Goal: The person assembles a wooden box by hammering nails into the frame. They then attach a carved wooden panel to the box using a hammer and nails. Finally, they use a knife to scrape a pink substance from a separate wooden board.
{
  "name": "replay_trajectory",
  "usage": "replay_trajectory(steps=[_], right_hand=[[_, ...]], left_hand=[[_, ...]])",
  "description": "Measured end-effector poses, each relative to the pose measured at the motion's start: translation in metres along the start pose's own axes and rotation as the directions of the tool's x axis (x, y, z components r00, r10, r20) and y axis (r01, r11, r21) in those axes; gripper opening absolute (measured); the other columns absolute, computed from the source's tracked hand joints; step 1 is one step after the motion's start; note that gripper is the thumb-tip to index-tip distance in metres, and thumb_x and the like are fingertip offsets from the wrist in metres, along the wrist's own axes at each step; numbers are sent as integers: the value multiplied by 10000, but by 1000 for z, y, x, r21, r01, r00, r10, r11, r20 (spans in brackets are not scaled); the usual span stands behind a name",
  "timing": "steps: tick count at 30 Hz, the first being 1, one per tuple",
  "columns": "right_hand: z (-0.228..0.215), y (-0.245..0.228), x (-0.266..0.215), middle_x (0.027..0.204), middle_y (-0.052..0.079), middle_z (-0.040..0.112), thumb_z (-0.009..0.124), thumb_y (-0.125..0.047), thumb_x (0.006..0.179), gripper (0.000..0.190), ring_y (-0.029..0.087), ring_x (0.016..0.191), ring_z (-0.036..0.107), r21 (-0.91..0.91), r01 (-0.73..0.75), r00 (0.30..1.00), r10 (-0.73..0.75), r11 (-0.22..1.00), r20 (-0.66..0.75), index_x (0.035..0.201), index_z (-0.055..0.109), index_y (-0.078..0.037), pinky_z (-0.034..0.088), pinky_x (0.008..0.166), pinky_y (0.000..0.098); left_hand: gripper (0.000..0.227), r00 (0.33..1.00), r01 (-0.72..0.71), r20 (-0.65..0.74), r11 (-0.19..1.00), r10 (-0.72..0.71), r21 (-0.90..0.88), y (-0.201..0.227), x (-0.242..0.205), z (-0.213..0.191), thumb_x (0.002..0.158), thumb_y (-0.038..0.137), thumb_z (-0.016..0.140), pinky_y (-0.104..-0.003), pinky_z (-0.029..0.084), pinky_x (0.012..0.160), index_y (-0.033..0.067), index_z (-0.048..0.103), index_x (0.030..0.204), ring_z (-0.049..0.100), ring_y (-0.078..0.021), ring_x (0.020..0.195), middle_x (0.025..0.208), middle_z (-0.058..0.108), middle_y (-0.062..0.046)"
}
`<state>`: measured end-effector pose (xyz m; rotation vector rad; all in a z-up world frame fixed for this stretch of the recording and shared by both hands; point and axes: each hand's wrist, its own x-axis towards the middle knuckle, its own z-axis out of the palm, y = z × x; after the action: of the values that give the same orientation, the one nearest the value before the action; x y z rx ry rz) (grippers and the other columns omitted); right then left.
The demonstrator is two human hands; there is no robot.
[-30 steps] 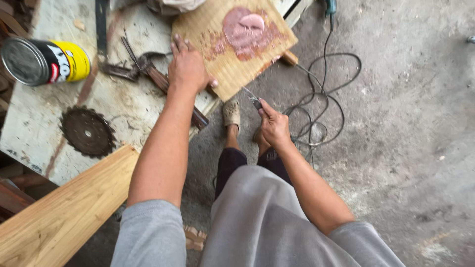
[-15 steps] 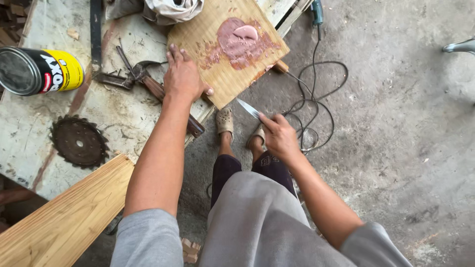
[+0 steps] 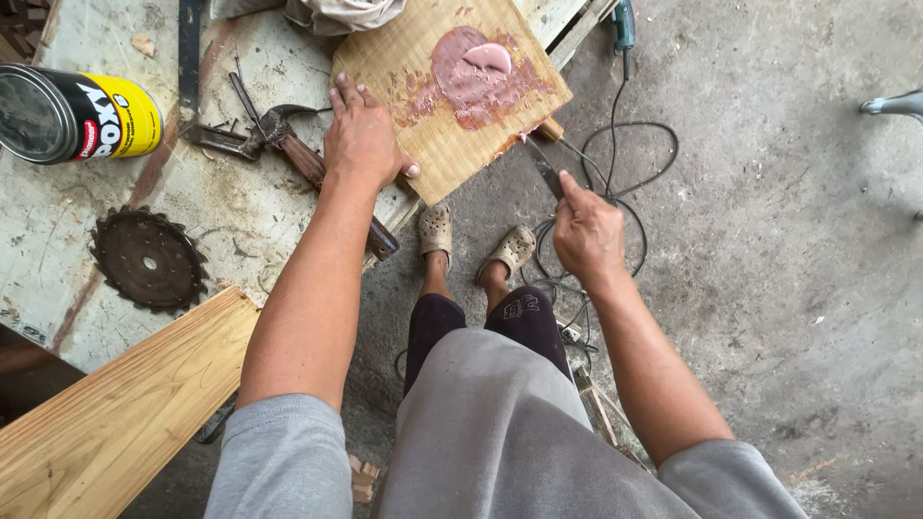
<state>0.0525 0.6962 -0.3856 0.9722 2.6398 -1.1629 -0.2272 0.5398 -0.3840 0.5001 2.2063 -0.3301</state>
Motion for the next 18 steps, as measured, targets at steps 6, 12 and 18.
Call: replay_trajectory(steps=[6, 12, 18], right_hand=[[12, -12, -14, 865, 206, 727, 613, -80, 960, 323, 337, 718, 739, 214, -51, 998, 58, 976, -25, 1269, 701, -47, 590, 686, 439], [29, -6, -26, 945, 182, 742, 648, -76, 946, 342, 314, 792, 713, 85, 244, 968, -237, 966, -82, 1283, 704, -75, 594, 718, 409], [48, 47, 9, 1008, 69, 726, 535, 10, 1012, 321, 93, 724, 634, 802, -235, 952, 297, 550, 76, 1324, 592, -40, 547, 661, 255]], left_hand=[[1378, 1000, -1, -18, 1000, 2, 22, 3, -1, -5, 628, 526, 931, -448, 365, 1174, -96, 146, 1573, 169, -426, 1525, 1652, 83, -301], [1367, 998, -22, -55, 1000, 23, 9, 4, -6, -5, 580, 489, 977, -405, 370, 1187, -104, 213, 1546, 188, -389, 1543, 1656, 113, -296], [1414, 999, -28, -43, 998, 31, 59, 5, -4, -7, 570, 546, 972, -405, 317, 1214, -132, 199, 1540, 214, -414, 1506, 1621, 111, -336]])
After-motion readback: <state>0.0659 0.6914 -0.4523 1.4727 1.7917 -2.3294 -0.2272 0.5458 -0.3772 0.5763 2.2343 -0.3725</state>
